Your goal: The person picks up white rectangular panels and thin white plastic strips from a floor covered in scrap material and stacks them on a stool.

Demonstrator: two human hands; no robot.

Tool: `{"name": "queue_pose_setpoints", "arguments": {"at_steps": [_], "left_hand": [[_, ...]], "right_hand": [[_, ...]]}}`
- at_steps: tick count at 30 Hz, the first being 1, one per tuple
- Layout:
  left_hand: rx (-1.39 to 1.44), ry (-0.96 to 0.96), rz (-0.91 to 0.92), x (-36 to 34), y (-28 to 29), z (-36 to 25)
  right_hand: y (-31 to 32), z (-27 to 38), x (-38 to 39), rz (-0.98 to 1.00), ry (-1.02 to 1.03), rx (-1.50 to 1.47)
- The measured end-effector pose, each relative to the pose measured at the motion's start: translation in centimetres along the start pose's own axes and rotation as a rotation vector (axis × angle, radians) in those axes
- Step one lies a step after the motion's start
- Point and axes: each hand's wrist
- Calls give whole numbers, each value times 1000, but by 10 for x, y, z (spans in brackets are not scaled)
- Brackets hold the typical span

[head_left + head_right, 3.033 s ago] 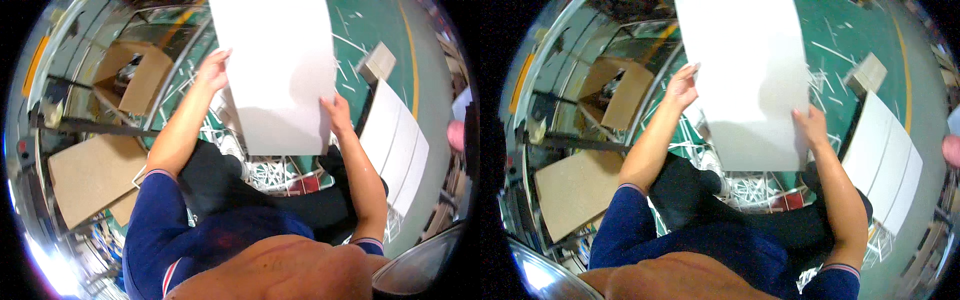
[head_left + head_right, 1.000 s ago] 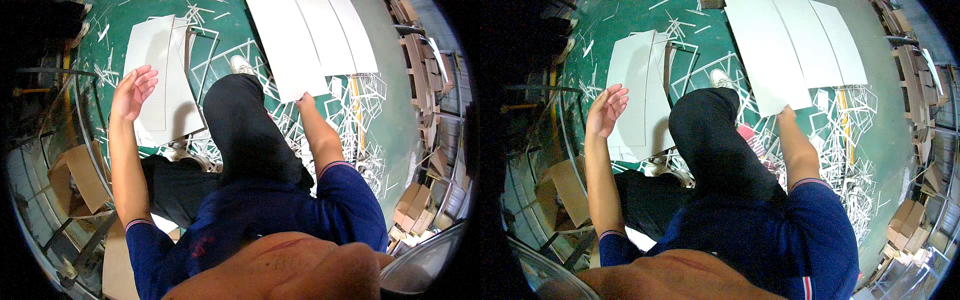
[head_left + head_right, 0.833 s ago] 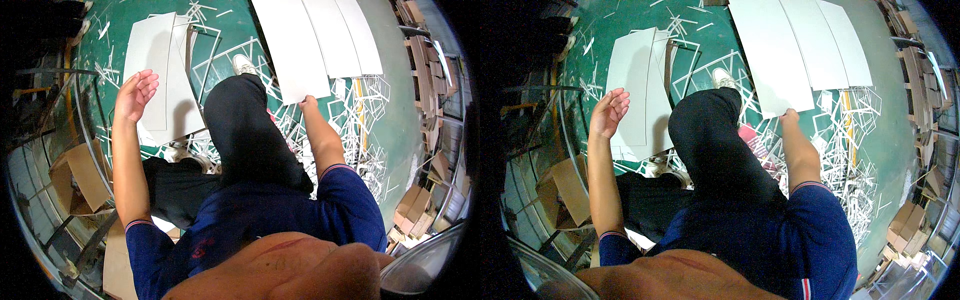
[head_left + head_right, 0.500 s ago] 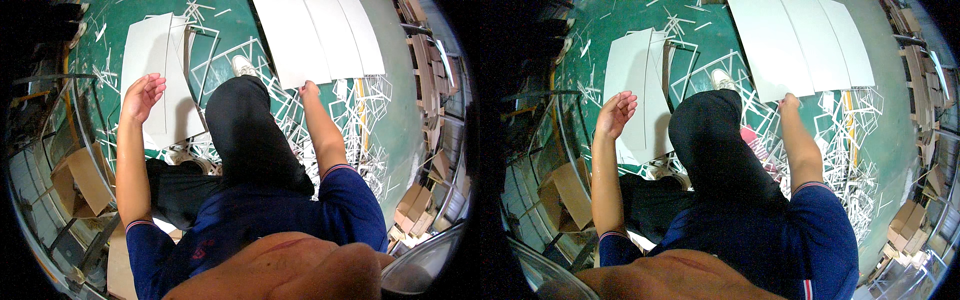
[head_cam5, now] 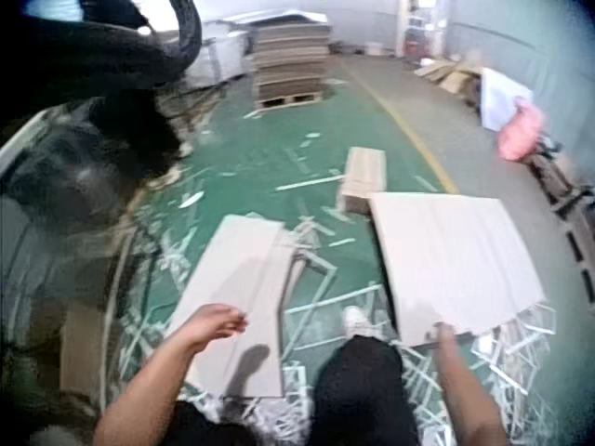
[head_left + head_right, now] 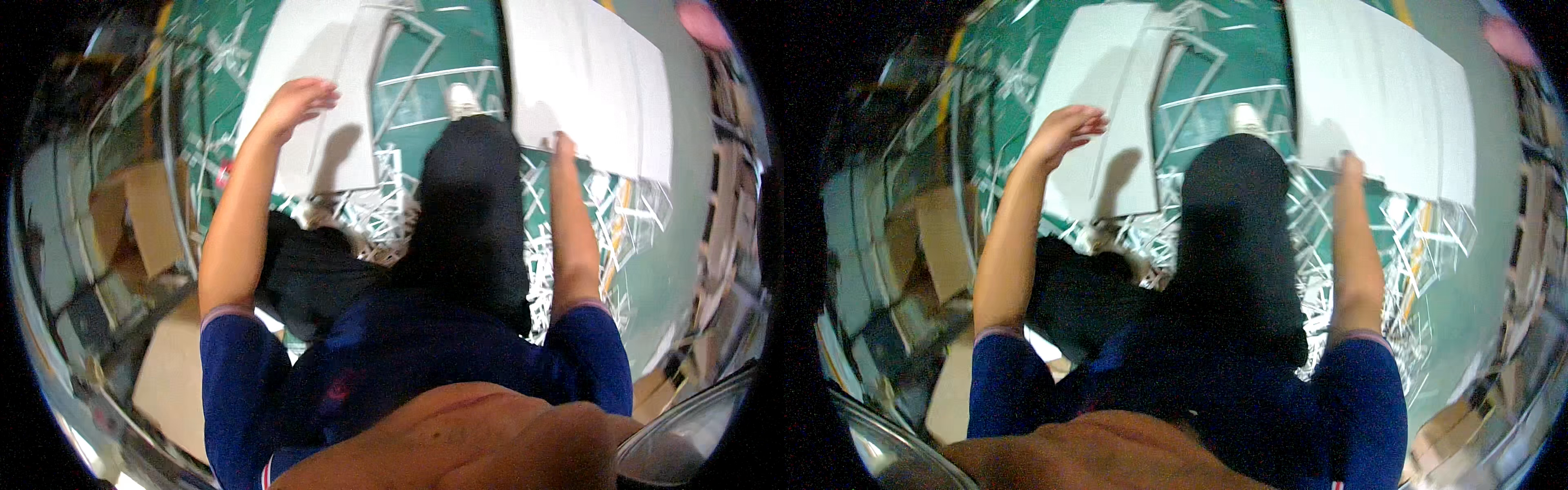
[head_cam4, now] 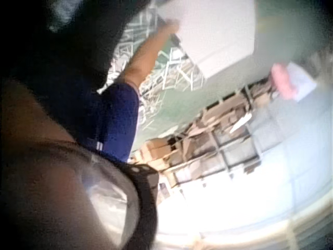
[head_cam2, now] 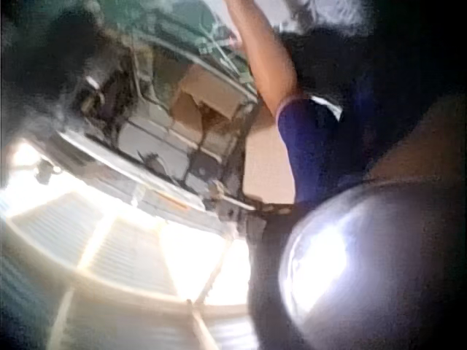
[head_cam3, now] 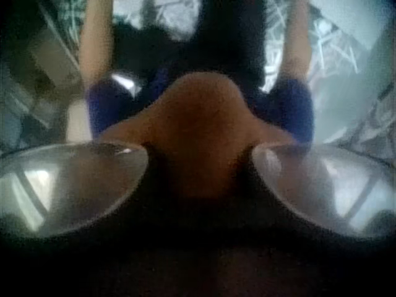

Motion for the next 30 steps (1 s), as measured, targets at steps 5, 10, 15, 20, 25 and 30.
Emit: {"name": "queue_pose_setpoints", "arguments": {"at_steps": [5,10,15,20,25,30], "left_hand": [[-710,60,-419,-34,95,89],[-721,431,-424,-34,151,162],[-743,438,-555,-27,198,209],[-941,421,-583,-37,224,237],[-821,439,-645,-51,224,265],[-795,585,-637,-72,211,265]], "right_hand": [[-35,176,119,185,512,-287],[-91,305,350,857,1125,-260],[-164,263,408,1359,1176,288],[-190,208,386,1272,674,589],[-207,226,408,1432,1035,733],[-214,223,403,1395,965,808]]}}
Point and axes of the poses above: each hand's wrist, its own x-axis away from the middle knuckle, its own y-axis out of the back of the hand, z = x × y, and after that the axes turned 5 degrees about z, right-handed
